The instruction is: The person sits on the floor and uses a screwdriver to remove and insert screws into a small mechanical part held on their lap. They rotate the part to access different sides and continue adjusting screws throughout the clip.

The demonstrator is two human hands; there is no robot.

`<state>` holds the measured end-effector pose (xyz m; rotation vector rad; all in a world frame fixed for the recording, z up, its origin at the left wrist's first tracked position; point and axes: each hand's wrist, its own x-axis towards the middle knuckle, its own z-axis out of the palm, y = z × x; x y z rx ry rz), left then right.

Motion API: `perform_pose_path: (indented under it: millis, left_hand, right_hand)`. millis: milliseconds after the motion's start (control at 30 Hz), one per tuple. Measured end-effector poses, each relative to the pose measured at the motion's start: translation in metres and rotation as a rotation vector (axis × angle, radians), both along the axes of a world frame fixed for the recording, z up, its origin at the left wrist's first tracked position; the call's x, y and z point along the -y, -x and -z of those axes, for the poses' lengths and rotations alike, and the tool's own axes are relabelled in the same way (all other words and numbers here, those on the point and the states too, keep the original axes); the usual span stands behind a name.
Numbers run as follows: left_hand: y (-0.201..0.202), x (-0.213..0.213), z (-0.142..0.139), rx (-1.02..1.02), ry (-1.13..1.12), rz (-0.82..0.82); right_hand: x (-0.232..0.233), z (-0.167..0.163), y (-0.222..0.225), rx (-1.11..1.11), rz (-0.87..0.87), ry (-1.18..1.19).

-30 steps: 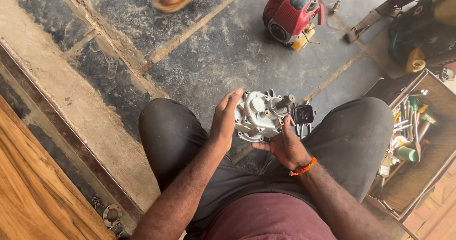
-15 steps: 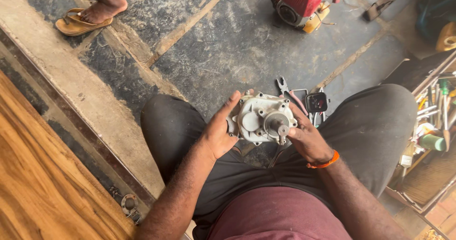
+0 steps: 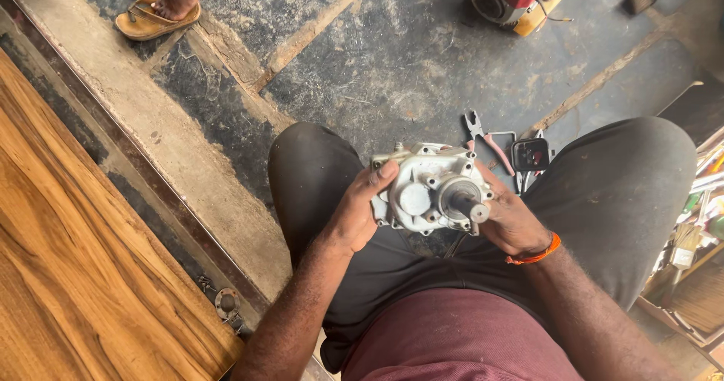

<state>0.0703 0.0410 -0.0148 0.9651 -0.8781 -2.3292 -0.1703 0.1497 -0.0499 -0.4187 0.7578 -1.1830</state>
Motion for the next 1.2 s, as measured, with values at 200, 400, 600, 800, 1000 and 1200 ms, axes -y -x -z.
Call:
perform_pose_path:
  millis: [200,400,600,800,1000,1200]
  left_hand:
    - [0.013,0.005,-0.002,-0.058,-0.078,-0.128]
    - [0.017,0.007,-0.003,-0.038,-0.097,-0.144]
    - [0.018,0.008,0.001,-0.019,-0.079,-0.161]
    - [0.017,0.013,0.004,0.034,-0.046,-0.111]
    - [0.017,0.016,0.005,0.077,-0.043,-0.124]
    - [0.015,0.016,0.006,0.057,-0.077,-0.131]
  right_hand:
    - [0.002,0.005,-0.005,0.013,0.035,-0.035]
    - [0.003,0.009,-0.004,-0.004,0.037,-0.063]
    - [0.005,0.007,-0.003,-0.002,0.017,-0.022]
    - [0.011,0.009,-0.001,-0.079,0.013,-0.126]
    - [0.013,0.015,-0.001,-0.043,0.024,-0.116]
    - [0.006,0.035,0.003,-0.008,0.035,-0.101]
